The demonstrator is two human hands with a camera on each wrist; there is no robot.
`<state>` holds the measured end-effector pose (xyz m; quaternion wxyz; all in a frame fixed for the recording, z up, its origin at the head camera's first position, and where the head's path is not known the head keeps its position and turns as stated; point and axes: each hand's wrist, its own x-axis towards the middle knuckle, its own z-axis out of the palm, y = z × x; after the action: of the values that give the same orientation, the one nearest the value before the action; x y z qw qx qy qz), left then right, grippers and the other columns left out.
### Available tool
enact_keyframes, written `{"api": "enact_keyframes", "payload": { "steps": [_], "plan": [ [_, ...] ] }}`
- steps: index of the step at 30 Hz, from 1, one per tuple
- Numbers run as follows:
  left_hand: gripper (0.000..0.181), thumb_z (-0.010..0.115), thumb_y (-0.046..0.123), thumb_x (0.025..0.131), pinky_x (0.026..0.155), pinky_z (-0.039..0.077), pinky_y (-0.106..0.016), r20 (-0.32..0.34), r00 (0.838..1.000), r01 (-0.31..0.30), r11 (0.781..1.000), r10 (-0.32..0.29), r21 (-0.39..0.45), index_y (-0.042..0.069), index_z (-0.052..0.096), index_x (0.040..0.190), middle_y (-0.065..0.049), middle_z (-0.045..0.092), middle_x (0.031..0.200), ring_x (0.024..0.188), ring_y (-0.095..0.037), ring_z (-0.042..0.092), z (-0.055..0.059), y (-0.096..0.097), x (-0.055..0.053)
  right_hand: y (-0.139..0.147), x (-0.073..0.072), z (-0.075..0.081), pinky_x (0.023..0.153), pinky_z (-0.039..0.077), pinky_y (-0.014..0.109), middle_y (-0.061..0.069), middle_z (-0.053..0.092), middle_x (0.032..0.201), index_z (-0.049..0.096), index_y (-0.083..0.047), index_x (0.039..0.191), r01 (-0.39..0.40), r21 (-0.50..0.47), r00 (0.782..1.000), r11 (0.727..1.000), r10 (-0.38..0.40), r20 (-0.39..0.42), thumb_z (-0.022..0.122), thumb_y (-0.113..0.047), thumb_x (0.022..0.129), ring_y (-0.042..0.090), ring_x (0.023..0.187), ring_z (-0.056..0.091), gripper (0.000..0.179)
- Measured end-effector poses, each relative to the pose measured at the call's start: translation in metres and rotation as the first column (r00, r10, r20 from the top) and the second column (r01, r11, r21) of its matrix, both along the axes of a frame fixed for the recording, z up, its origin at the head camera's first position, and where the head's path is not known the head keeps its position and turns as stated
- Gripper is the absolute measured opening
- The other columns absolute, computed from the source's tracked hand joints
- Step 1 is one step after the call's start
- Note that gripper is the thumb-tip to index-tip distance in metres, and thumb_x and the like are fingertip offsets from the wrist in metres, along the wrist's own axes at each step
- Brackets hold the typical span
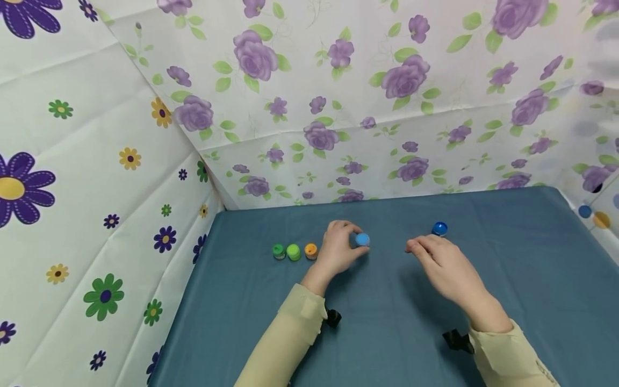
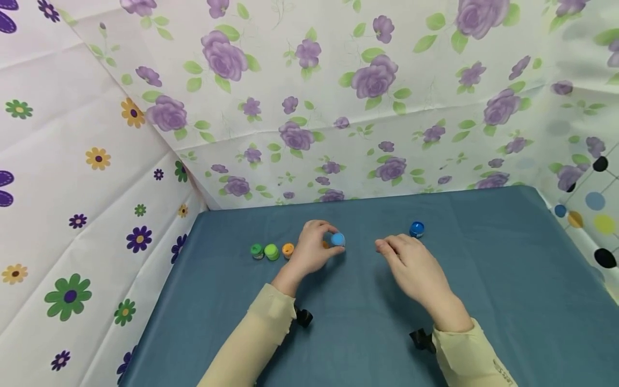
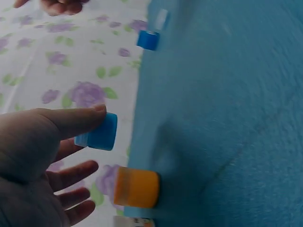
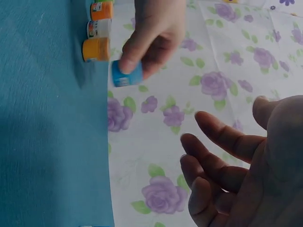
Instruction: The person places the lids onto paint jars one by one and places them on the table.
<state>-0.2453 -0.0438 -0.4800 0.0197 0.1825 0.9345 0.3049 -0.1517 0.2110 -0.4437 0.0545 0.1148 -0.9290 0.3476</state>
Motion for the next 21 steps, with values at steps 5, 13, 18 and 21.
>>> {"api": "enact_keyframes", "payload": {
  "steps": [5, 13, 18, 21],
  "plan": [
    [0.037, 0.086, 0.035, 0.095, 0.120, 0.035, -0.053, -0.021, 1.000, -0.024, 0.993, 0.021, -0.116, 0.018, 0.077, 0.126, -0.010, 0.054, 0.153, 0.152, -0.033, 0.034, -0.013, 0.002, -0.004, 0.002, -0.003, -0.002, 0.091, 0.053, 0.057, 0.010, 0.070, 0.124, 0.075, -0.013, 0.122, -0.010, 0.003, 0.999, 1.000, 0.010, 0.035, 0.039, -0.046, 0.118, 0.035, 0.114, 0.064, 0.049],
    [0.037, 0.086, 0.036, 0.095, 0.121, 0.034, -0.054, 0.016, 0.999, -0.033, 0.989, 0.035, -0.142, 0.019, 0.077, 0.127, -0.012, 0.052, 0.155, 0.153, -0.035, 0.031, -0.024, 0.000, -0.006, 0.005, -0.004, -0.002, 0.091, 0.054, 0.058, 0.011, 0.071, 0.126, 0.075, -0.012, 0.125, -0.007, -0.005, 0.999, 1.000, 0.008, 0.050, 0.040, -0.046, 0.118, 0.036, 0.117, 0.065, 0.049],
    [0.040, 0.087, 0.036, 0.094, 0.123, 0.032, -0.055, 0.023, 1.000, -0.018, 0.988, 0.021, -0.153, 0.019, 0.076, 0.128, -0.012, 0.051, 0.156, 0.155, -0.035, 0.028, -0.023, 0.001, -0.008, 0.008, -0.005, 0.000, 0.091, 0.054, 0.058, 0.010, 0.072, 0.125, 0.075, -0.012, 0.126, -0.001, -0.011, 0.998, 1.000, 0.001, 0.057, 0.040, -0.049, 0.117, 0.036, 0.116, 0.066, 0.051],
    [0.048, 0.089, 0.036, 0.092, 0.125, 0.028, -0.057, 0.030, 1.000, -0.005, 0.988, 0.009, -0.151, 0.020, 0.073, 0.135, -0.012, 0.048, 0.159, 0.158, -0.037, 0.023, -0.020, 0.002, -0.007, 0.013, -0.004, 0.000, 0.089, 0.055, 0.058, 0.011, 0.071, 0.125, 0.073, -0.012, 0.130, 0.024, -0.009, 0.998, 1.000, -0.023, 0.057, 0.042, -0.051, 0.116, 0.036, 0.114, 0.066, 0.052]
  ]
}}
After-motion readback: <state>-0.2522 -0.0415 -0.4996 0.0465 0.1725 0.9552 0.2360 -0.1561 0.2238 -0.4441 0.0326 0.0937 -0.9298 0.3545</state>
